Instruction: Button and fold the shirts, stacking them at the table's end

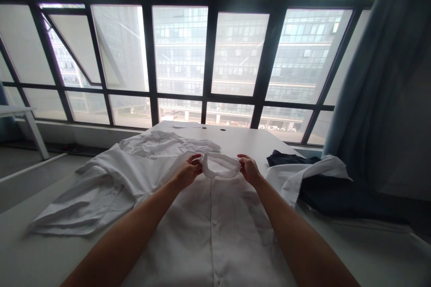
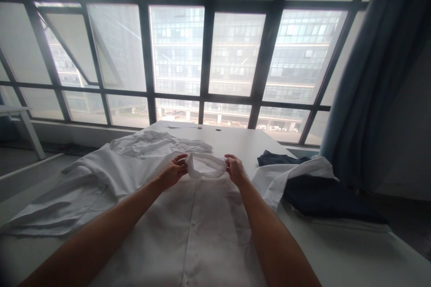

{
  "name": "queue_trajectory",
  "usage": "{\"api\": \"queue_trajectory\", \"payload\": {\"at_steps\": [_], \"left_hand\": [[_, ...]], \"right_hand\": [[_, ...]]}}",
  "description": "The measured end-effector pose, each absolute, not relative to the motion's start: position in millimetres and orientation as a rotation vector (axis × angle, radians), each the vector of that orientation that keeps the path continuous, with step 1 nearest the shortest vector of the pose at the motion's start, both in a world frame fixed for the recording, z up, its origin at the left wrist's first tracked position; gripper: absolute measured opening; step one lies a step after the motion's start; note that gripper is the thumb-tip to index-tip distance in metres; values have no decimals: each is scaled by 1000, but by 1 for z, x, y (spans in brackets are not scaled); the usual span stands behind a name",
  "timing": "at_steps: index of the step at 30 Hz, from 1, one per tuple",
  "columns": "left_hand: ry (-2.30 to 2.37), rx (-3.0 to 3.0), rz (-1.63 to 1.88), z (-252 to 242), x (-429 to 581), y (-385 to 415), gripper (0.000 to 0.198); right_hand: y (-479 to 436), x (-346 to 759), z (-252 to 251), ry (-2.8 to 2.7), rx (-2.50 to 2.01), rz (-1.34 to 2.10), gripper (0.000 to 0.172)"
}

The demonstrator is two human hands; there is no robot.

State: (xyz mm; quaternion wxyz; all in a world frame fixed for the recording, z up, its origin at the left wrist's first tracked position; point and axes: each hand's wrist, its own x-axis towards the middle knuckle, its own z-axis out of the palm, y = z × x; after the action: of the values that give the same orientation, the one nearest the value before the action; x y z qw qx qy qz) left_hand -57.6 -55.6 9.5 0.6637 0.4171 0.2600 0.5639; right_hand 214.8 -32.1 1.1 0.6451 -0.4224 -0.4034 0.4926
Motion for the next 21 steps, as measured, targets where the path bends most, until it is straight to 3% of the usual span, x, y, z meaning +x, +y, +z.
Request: {"api": "queue_trajectory", "payload": {"at_steps": [10,16,21], "left_hand": [[773,1098,1163,7,-58,-61,51],[851,1234,967,-1,-53,-64,37],[764,1206,1053,0,-49,-65,28]], "right_hand": [[-33,213,0,-930,-968,1115,34],[-35,211,4,-890,-957,1120,32],[-38,211,7,-862,-962,1138,31]]}}
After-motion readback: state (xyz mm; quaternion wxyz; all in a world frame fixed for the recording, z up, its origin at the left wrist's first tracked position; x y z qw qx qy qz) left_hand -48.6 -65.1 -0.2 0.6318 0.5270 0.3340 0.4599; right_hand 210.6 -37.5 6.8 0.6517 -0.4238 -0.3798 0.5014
